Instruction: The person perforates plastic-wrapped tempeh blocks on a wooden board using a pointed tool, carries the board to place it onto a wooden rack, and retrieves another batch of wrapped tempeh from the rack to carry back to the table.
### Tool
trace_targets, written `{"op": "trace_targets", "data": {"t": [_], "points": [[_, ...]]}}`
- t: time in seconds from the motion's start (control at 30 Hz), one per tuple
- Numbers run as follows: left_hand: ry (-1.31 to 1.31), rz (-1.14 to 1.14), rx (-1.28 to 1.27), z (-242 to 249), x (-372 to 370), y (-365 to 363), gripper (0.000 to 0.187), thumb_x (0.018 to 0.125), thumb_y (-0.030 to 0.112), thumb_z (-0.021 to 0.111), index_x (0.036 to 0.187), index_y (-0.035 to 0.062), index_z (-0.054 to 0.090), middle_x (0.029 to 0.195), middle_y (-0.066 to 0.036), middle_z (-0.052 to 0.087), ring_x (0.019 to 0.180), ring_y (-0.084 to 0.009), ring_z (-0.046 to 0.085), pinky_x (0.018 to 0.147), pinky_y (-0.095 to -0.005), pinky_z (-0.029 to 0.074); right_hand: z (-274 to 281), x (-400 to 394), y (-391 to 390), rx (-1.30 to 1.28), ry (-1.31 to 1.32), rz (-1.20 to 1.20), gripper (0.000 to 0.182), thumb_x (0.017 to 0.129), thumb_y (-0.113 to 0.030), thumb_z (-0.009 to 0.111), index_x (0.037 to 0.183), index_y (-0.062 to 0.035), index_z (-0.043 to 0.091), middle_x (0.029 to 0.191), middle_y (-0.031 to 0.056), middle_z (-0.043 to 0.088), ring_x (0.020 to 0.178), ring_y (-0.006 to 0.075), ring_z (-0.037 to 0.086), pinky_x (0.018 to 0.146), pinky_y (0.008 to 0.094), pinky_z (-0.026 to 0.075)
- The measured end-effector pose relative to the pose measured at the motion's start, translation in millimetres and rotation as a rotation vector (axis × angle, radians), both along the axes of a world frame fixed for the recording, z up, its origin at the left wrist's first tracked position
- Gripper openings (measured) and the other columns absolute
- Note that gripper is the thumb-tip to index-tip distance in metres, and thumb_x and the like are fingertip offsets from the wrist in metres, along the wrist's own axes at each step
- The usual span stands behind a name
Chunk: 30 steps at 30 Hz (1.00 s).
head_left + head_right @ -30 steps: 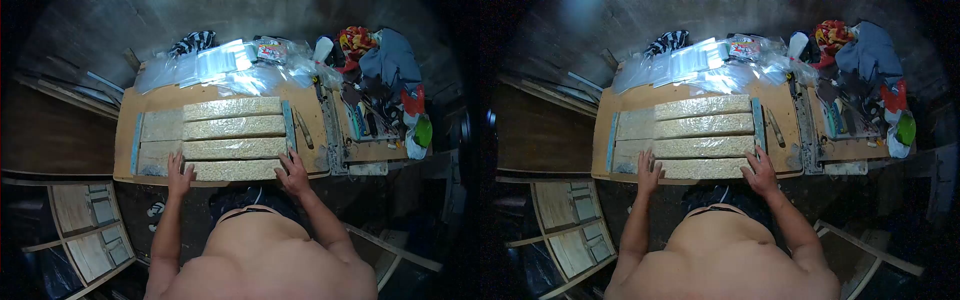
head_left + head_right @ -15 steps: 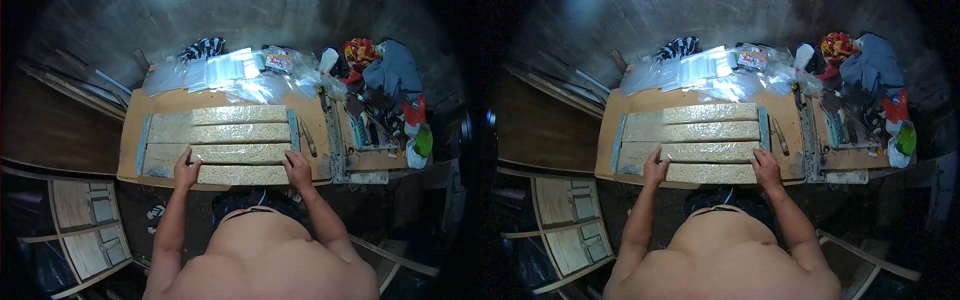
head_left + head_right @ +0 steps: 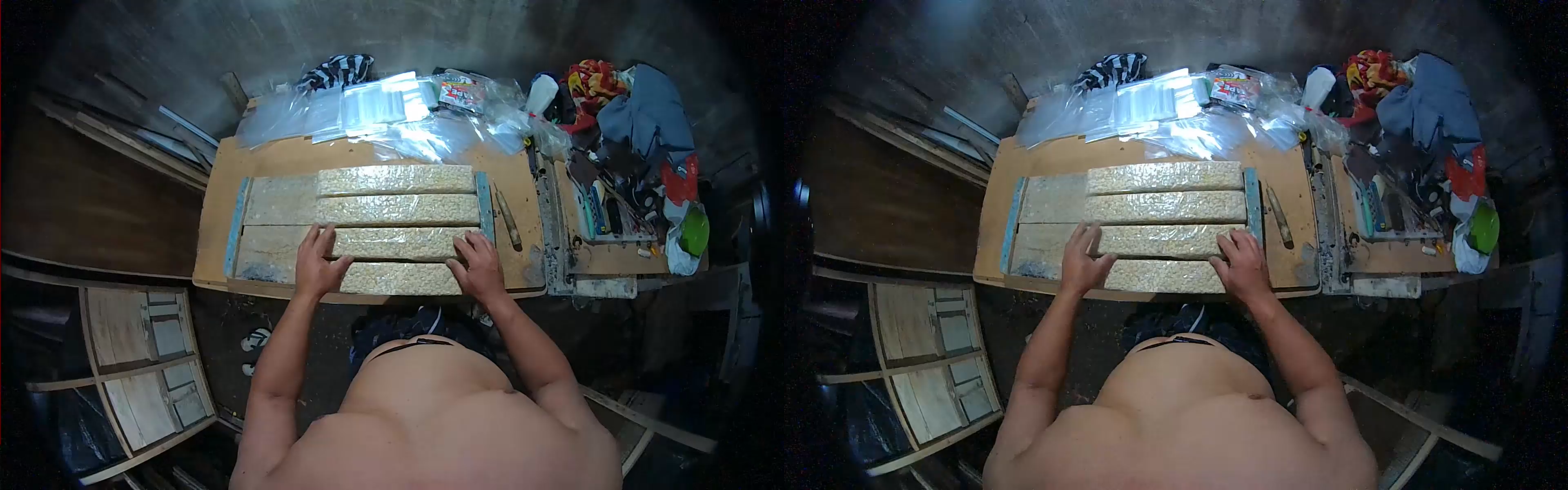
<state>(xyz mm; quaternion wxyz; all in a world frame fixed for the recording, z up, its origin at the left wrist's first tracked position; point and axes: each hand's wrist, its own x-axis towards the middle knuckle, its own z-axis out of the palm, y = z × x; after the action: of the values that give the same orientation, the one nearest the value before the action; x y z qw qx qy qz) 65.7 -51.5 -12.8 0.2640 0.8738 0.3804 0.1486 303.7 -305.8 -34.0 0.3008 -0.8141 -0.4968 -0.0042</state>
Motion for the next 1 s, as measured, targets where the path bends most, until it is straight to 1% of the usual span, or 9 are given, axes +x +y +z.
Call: {"op": "trace_targets", "data": {"t": [0.2,0.3,0.4,0.47,0.63,0.8,0.9,0.97,1.0], "points": [[0.056,-0.015,0.051,-15.0,2.3,3.5,0.068,0.071,0.034,0.08,0.131,0.0086,0.059,0.143,-0.024,0.045,0.131,-0.0395,0.043,0.109,-0.0454,0.036,-8.3,-0.2,7.0,-0.022,-0.021,-0.039,0.042,0.078,-0.021,0.074,0.116,-0.0054,0.063,0.12,0.0178,0.057,0.115,0.0366,0.052,0.099,0.0446,0.043],[-0.019,0.001,0.024,-19.4,-2.1,0.5,0.068,0.072,0.034,0.08,0.13,0.0071,0.059,0.142,-0.024,0.045,0.132,-0.0413,0.041,0.109,-0.0461,0.035,-6.7,-4.3,3.5,0.018,-0.022,-0.06,0.043,0.077,-0.022,0.075,0.116,-0.0058,0.063,0.119,0.0172,0.057,0.115,0.0361,0.053,0.098,0.0446,0.044],[-0.023,-0.046,0.141,-11.1,-16.6,-13.3,0.068,0.071,0.037,0.081,0.13,0.011,0.06,0.144,-0.023,0.044,0.133,-0.0437,0.039,0.109,-0.0495,0.034,14.5,-15.7,-10.4,0.03,0.045,0.02,0.048,0.074,-0.026,0.078,0.116,-0.0071,0.064,0.119,0.0155,0.058,0.116,0.0345,0.052,0.098,0.0449,0.042],[0.003,-0.204,0.16,10.7,-25.3,-29.6,0.07,0.067,0.036,0.085,0.128,0.0121,0.061,0.145,-0.023,0.042,0.135,-0.0439,0.037,0.11,-0.0523,0.033,18.1,-21.4,-23.5,-0.002,0.045,0.169,0.053,0.07,-0.03,0.08,0.115,-0.0074,0.065,0.117,0.0156,0.058,0.114,0.035,0.053,0.097,0.0442,0.042],[0.072,-0.242,0.191,0.0,-37.3,-37.0,0.075,0.062,0.04,0.086,0.129,0.0172,0.061,0.146,-0.02,0.041,0.135,-0.043,0.038,0.111,-0.0514,0.032,9.7,-27.2,-33.3,-0.06,0.018,0.139,0.058,0.069,-0.034,0.081,0.119,-0.0104,0.063,0.12,0.013,0.058,0.117,0.0325,0.051,0.1,0.045,0.039],[0.06,-0.235,0.188,-8.1,-38.3,-36.0,0.069,0.067,0.039,0.083,0.129,0.0179,0.061,0.147,-0.018,0.041,0.135,-0.0441,0.037,0.11,-0.0523,0.03,12.6,-30.2,-35.0,-0.039,0.013,0.111,0.056,0.07,-0.032,0.081,0.117,-0.0078,0.064,0.119,0.0148,0.057,0.114,0.0343,0.052,0.097,0.0445,0.041],[0.072,-0.191,0.225,-4.9,-44.6,-43.3,0.065,0.071,0.034,0.082,0.13,0.0157,0.06,0.148,-0.018,0.039,0.135,-0.0456,0.036,0.111,-0.0529,0.029,10.3,-29.0,-46.9,0.017,0.042,0.043,0.056,0.074,-0.029,0.079,0.121,-0.0046,0.062,0.12,0.0164,0.056,0.113,0.0351,0.052,0.098,0.0447,0.041],[0.01,-0.134,0.24,-1.9,-49.4,-53.1,0.064,0.073,0.032,0.081,0.13,0.0131,0.059,0.148,-0.019,0.039,0.135,-0.0459,0.035,0.111,-0.0532,0.029,2.2,-24.4,-58.8,0.039,0.184,-0.226,0.051,0.079,-0.028,0.075,0.121,-0.0017,0.06,0.123,0.0191,0.055,0.116,0.0362,0.051,0.101,0.0448,0.038],[-0.049,-0.073,0.257,-2.2,-52.4,-58.5,0.063,0.075,0.029,0.08,0.131,0.0105,0.058,0.148,-0.02,0.038,0.135,-0.0461,0.035,0.11,-0.0535,0.029,1.0,-22.4,-65.0,0.077,0.144,-0.311,0.049,0.083,-0.026,0.071,0.123,0.0007,0.058,0.123,0.0212,0.054,0.112,0.0382,0.052,0.1,0.0445,0.039]]}}
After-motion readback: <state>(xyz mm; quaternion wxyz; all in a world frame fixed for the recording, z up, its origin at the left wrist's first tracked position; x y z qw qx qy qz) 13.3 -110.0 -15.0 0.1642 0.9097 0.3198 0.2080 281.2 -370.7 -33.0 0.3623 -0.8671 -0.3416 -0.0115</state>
